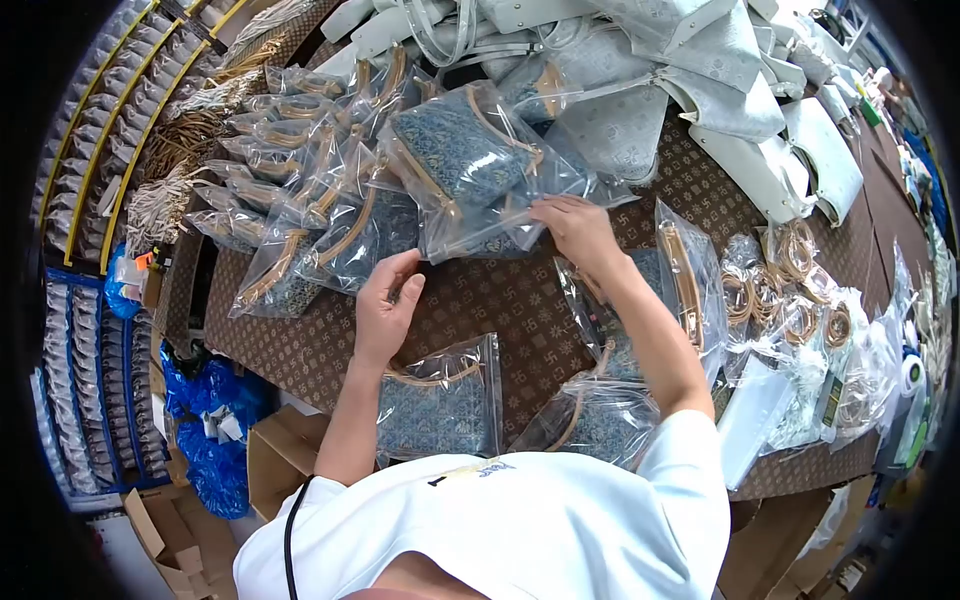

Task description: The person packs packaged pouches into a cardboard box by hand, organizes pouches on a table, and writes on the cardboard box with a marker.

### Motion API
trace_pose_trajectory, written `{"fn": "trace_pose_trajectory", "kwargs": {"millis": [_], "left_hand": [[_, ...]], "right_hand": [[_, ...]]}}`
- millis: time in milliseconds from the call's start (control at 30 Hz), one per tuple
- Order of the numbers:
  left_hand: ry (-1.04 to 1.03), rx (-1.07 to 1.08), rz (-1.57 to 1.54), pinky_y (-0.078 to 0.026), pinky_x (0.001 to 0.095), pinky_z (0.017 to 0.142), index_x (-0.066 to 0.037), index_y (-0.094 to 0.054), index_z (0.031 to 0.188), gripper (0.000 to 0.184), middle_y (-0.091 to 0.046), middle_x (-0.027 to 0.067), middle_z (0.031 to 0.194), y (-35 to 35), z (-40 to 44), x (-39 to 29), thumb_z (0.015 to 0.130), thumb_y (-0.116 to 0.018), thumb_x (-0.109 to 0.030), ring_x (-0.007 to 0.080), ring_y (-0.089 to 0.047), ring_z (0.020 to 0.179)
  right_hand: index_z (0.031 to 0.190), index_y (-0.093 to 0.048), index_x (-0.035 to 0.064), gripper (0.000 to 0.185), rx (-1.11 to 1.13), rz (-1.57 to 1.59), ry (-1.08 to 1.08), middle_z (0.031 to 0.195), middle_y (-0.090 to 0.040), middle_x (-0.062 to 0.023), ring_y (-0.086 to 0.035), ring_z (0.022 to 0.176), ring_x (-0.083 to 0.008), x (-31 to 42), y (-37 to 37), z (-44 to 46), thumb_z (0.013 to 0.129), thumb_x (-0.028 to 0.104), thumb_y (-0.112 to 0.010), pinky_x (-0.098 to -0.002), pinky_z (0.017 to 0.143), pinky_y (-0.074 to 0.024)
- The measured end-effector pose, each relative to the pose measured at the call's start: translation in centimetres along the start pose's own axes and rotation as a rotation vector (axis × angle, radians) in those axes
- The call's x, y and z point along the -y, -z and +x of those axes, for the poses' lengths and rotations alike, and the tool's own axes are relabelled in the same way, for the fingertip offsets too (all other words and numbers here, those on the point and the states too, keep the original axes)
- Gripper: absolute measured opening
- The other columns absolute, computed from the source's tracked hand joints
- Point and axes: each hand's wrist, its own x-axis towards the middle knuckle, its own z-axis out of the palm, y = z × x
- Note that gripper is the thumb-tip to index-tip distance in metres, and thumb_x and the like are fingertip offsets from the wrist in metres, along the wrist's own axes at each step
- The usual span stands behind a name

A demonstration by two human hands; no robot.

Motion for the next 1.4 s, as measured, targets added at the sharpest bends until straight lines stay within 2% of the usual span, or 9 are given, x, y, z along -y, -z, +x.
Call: {"fn": "trace_pose_trajectory", "kwargs": {"millis": [400, 533, 667, 733, 900, 1000, 1133, 1267, 1400], "left_hand": [[-0.011, 0.173, 0.26, -0.028, 0.0426, 0.102, 0.0, -0.038, 0.127, 0.058, -0.034, 0.0213, 0.133, -6.2, -1.2, 3.5, 0.083, -0.058, -0.033, 0.0356, -0.031, 0.125], [0.09, 0.291, 0.133, -0.028, 0.0396, 0.102, -0.001, -0.035, 0.13, 0.064, -0.031, 0.0206, 0.136, -8.1, -1.1, 2.0, 0.08, -0.06, -0.031, 0.0344, -0.028, 0.127], [0.137, 0.5, 0.144, -0.04, 0.0362, 0.092, -0.002, -0.045, 0.124, 0.056, -0.05, 0.0184, 0.122, -6.8, -0.8, 2.0, 0.079, -0.061, -0.03, 0.0323, -0.05, 0.11], [0.316, 0.642, 0.123, -0.041, 0.0362, 0.089, -0.002, -0.049, 0.12, 0.052, -0.053, 0.0186, 0.118, -4.4, 0.0, 2.6, 0.078, -0.062, -0.03, 0.0327, -0.053, 0.105], [0.183, 0.035, 0.528, -0.037, 0.0407, 0.094, 0.001, -0.041, 0.126, 0.065, -0.04, 0.0192, 0.131, -4.2, 2.1, 7.7, 0.078, -0.062, -0.037, 0.0371, -0.042, 0.114], [0.432, 0.133, 0.439, -0.032, 0.0416, 0.098, 0.003, -0.027, 0.134, 0.082, -0.034, 0.0209, 0.134, -4.9, 2.9, 8.0, 0.077, -0.06, -0.046, 0.0376, -0.037, 0.12], [0.513, 0.122, 0.29, -0.031, 0.0409, 0.1, 0.004, -0.026, 0.133, 0.082, -0.033, 0.0221, 0.135, -5.1, 3.0, 7.6, 0.078, -0.06, -0.046, 0.037, -0.034, 0.123], [0.449, 0.049, 0.29, -0.03, 0.0377, 0.101, 0.004, -0.027, 0.133, 0.079, -0.032, 0.0241, 0.135, -3.8, 2.5, 9.1, 0.08, -0.062, -0.043, 0.0347, -0.036, 0.123], [0.545, 0.01, 0.038, -0.027, 0.038, 0.103, 0.007, -0.028, 0.132, 0.08, -0.034, 0.026, 0.133, -3.8, 1.7, 11.0, 0.079, -0.062, -0.043, 0.0348, -0.033, 0.125]], "right_hand": [[0.085, -0.066, 0.0112, 0.022, 0.656, -0.284, -0.651, 0.107, -0.063, -0.0031, -0.045, 0.119, -0.0271, 3.9, 17.1, -9.3, 0.072, -0.002, -0.055, -0.041, 0.101, -0.0315], [0.12, -0.049, 0.0114, 0.039, 0.226, -0.097, -0.461, 0.108, -0.061, -0.0132, -0.044, 0.119, -0.0312, 5.7, 10.4, -1.8, 0.082, 0.019, -0.056, -0.041, 0.1, -0.0327], [0.125, -0.037, -0.0019, 0.069, 0.574, 0.213, -0.762, 0.103, -0.057, -0.0275, -0.054, 0.101, -0.0389, 3.9, 2.2, -2.0, 0.08, 0.045, -0.059, -0.0385, 0.082, -0.0441], [0.123, -0.044, 0.0052, 0.061, 0.69, 0.322, -0.652, 0.095, -0.061, -0.0211, -0.059, 0.088, -0.0363, 4.7, 2.4, -4.0, 0.079, 0.044, -0.06, -0.0377, 0.074, -0.0451], [0.121, -0.051, 0.0168, 0.048, 1.054, 0.027, -0.545, 0.09, -0.064, -0.0139, -0.061, 0.081, -0.03, 4.9, 4.8, -1.2, 0.079, 0.036, -0.062, -0.0391, 0.075, -0.0468], [0.13, -0.039, 0.0133, 0.06, 0.471, -0.168, -0.35, 0.119, -0.051, -0.0148, -0.046, 0.113, -0.0302, 1.9, 2.6, 2.4, 0.074, 0.02, -0.061, -0.0422, 0.092, -0.0388], [0.136, -0.031, 0.0194, 0.067, 0.319, -0.793, -0.134, 0.14, -0.029, -0.0118, -0.025, 0.13, -0.0313, -6.4, -4.0, 4.4, 0.074, 0.013, -0.056, -0.058, 0.099, -0.0215], [0.101, -0.063, 0.016, 0.026, 0.101, -0.52, -0.108, 0.111, -0.061, -0.0009, -0.052, 0.111, -0.0214, -10.1, -3.0, 3.9, 0.078, 0.011, -0.051, -0.0409, 0.089, -0.0435], [0.093, -0.066, 0.0111, 0.022, 0.211, -0.49, -0.019, 0.106, -0.063, -0.0031, -0.055, 0.106, -0.0232, -8.6, 6.9, 1.1, 0.078, 0.007, -0.051, -0.0325, 0.088, -0.0447]]}}
